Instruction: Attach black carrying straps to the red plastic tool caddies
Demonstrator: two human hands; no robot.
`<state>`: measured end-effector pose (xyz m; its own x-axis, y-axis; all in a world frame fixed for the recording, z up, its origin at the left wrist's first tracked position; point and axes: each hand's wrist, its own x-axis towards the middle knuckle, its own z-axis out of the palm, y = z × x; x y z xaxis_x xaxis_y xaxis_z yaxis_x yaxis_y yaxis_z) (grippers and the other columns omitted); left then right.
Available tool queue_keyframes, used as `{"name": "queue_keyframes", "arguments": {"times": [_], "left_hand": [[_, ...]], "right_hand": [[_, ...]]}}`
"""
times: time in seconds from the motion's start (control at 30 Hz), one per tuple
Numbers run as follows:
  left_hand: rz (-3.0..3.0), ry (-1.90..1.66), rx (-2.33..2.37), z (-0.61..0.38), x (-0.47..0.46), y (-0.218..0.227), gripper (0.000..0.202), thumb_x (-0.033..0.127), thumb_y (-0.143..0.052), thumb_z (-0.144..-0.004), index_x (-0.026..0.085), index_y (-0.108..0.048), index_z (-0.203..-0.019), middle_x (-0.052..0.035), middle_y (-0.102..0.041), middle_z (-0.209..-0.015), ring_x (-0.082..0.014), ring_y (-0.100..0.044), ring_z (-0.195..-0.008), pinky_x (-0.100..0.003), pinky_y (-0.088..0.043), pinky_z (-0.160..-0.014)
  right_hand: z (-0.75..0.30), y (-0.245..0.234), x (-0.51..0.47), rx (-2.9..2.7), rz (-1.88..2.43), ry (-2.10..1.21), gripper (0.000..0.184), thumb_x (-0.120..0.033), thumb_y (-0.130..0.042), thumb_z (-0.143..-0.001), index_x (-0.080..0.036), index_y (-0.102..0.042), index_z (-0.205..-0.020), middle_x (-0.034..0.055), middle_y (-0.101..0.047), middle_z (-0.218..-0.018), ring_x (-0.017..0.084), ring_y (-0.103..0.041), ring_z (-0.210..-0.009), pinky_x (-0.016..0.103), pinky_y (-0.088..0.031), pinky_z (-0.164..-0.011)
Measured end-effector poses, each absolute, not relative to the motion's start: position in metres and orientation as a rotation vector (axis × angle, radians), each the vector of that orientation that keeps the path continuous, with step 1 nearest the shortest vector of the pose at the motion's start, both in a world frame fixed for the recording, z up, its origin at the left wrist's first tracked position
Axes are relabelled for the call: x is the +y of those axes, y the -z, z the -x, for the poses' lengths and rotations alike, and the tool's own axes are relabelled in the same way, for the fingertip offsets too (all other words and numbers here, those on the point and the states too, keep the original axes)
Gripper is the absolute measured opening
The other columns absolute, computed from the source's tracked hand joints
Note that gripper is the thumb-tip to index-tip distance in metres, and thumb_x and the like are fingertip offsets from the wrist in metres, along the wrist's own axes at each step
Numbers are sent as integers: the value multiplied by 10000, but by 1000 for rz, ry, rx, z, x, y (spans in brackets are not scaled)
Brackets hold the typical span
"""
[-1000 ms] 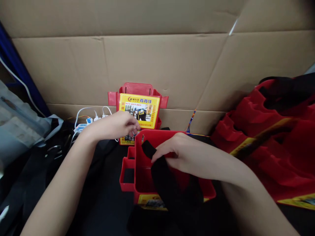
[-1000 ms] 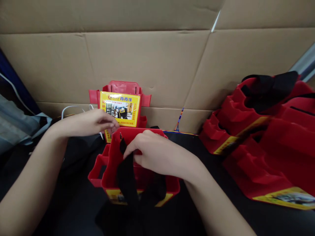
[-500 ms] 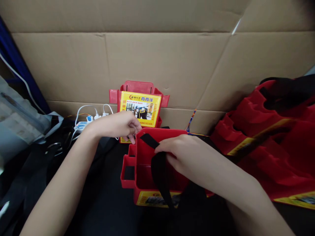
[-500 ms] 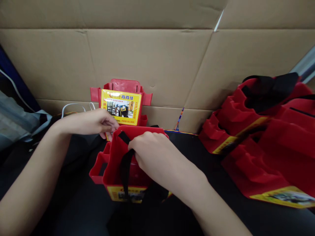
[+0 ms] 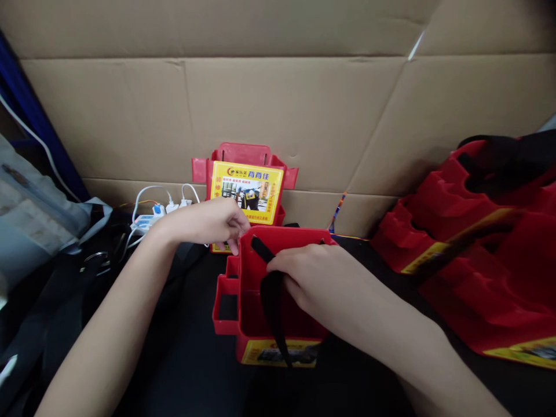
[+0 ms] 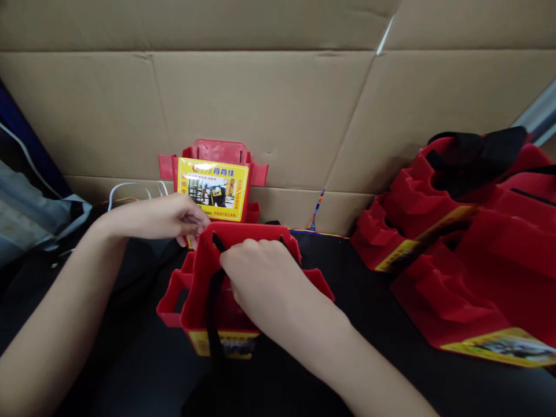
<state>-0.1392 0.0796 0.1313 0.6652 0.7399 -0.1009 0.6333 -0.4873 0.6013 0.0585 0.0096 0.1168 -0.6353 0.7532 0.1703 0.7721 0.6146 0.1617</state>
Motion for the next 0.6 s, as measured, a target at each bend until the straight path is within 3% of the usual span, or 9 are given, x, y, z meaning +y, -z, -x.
{"name": "queue_keyframes", "arguments": {"times": [0.2, 0.33, 0.43, 0.5, 0.6], "left_hand": [[-2258, -177, 948, 136, 79, -132, 173, 78, -414, -696, 150, -569, -721, -3, -622, -662, -103, -629, -641, -137, -417, -492], [-2249, -133, 997, 136, 83, -131, 187, 96, -412, -703, 148, -584, -751, -6, -636, -629, -106, -629, -638, -152, -449, -526], [-2201, -146, 1114, 140, 87, -128, 191, 116, -417, -684, 131, -587, -767, -40, -662, -666, -122, -633, -619, -175, -455, -523], [-2162, -66, 1217, 142, 90, -125, 172, 121, -415, -663, 122, -578, -716, -54, -665, -652, -130, -628, -580, -185, -447, -506], [-2071, 189, 1379, 139, 92, -115, 154, 104, -420, -625, 108, -569, -662, -77, -669, -631, -145, -623, -542, -200, -444, -492]], "right_hand": [[-49, -111, 15, -2782, 1315, 272, 275, -30, -453, -724, -191, -651, -826, 38, -652, -757, 159, -609, -673, 244, -420, -582], [-56, -113, 19, -2735, 1158, 211, 375, -52, -430, -774, -258, -595, -1039, 10, -636, -959, 149, -601, -803, 269, -450, -706], [-69, -119, 32, -2595, 1104, 323, 414, -119, -455, -801, -260, -505, -1187, 51, -559, -1131, 193, -539, -985, 324, -445, -793], [-80, -124, 43, -2576, 1078, 309, 381, -159, -474, -808, -225, -520, -1181, 80, -545, -1153, 213, -507, -1041, 350, -428, -838], [-92, -130, 57, -2704, 1023, -32, 303, -179, -410, -858, -227, -582, -1102, 43, -616, -1059, 173, -563, -945, 310, -428, -830]]}}
